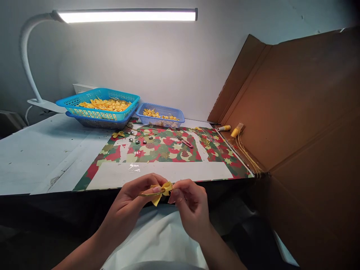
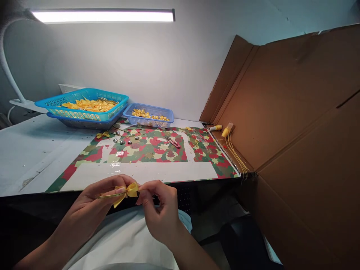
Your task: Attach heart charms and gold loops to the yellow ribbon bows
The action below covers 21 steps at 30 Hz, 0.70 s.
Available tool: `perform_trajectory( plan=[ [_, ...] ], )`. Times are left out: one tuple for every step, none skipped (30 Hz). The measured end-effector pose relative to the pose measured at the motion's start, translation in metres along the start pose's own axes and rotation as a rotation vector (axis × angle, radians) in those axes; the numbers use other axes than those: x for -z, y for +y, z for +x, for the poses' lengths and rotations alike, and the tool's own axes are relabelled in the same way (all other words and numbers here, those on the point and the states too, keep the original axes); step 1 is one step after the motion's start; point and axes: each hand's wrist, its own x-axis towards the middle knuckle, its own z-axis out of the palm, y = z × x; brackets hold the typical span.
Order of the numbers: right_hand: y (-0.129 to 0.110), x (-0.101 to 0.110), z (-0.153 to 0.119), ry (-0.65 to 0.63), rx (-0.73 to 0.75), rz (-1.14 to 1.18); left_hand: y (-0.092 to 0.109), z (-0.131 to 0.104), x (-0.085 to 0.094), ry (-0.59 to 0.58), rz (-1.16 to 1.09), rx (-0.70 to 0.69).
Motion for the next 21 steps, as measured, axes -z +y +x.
perform_trajectory(
  plan=[
    [0.000, 0.000, 0.001, -0.001, 0.009, -0.010, 0.000, 0.001, 0.000, -0.002, -0.016, 0.017],
    [-0.001, 0.001, 0.001, -0.003, 0.019, -0.021, 0.000, 0.002, 0.000, -0.003, -0.029, 0.032],
    [-0.001, 0.001, 0.001, -0.004, 0.026, -0.032, 0.001, 0.002, 0.000, -0.002, -0.042, 0.045],
    [-0.001, 0.001, 0.001, -0.005, 0.032, -0.043, 0.001, 0.003, 0.000, 0.003, -0.053, 0.055],
    [-0.001, 0.001, 0.001, -0.005, 0.039, -0.053, 0.001, 0.003, -0.001, 0.008, -0.061, 0.063],
    [-0.001, 0.001, 0.001, -0.003, 0.047, -0.062, 0.002, 0.003, -0.001, 0.010, -0.066, 0.069],
    [-0.001, 0.001, 0.000, -0.001, 0.056, -0.072, 0.002, 0.004, -0.001, 0.009, -0.069, 0.073],
    [-0.001, 0.001, 0.000, 0.002, 0.066, -0.086, 0.002, 0.004, -0.002, 0.009, -0.072, 0.077],
    [-0.002, 0.001, 0.000, 0.003, 0.074, -0.103, 0.003, 0.004, -0.002, 0.009, -0.077, 0.080],
    [-0.002, 0.001, -0.001, 0.003, 0.082, -0.123, 0.003, 0.004, -0.002, 0.010, -0.083, 0.083],
    [-0.003, 0.001, -0.001, 0.003, 0.089, -0.147, 0.004, 0.004, -0.002, 0.011, -0.087, 0.086],
    [-0.003, 0.002, -0.001, 0.001, 0.095, -0.173, 0.004, 0.004, -0.002, 0.013, -0.092, 0.089],
    [-0.004, 0.002, 0.000, -0.002, 0.103, -0.201, 0.004, 0.004, -0.002, 0.015, -0.099, 0.093],
    [-0.005, 0.003, 0.000, -0.002, 0.113, -0.230, 0.004, 0.004, -0.003, 0.016, -0.105, 0.098],
    [-0.006, 0.003, 0.000, -0.001, 0.124, -0.258, 0.004, 0.004, -0.003, 0.017, -0.111, 0.101],
    [-0.008, 0.003, 0.001, -0.001, 0.134, -0.284, 0.004, 0.004, -0.003, 0.021, -0.116, 0.104],
    [-0.009, 0.004, 0.001, -0.001, 0.142, -0.306, 0.004, 0.004, -0.003, 0.028, -0.121, 0.105],
    [-0.010, 0.004, 0.002, 0.002, 0.147, -0.323, 0.004, 0.004, -0.003, 0.033, -0.125, 0.107],
    [-0.011, 0.004, 0.002, 0.005, 0.150, -0.336, 0.004, 0.003, -0.003, 0.036, -0.126, 0.108],
    [-0.011, 0.003, 0.002, 0.008, 0.152, -0.346, 0.003, 0.003, -0.002, 0.037, -0.126, 0.109],
    [-0.012, 0.003, 0.002, 0.011, 0.154, -0.354, 0.003, 0.003, -0.003, 0.037, -0.126, 0.110]
  ],
)
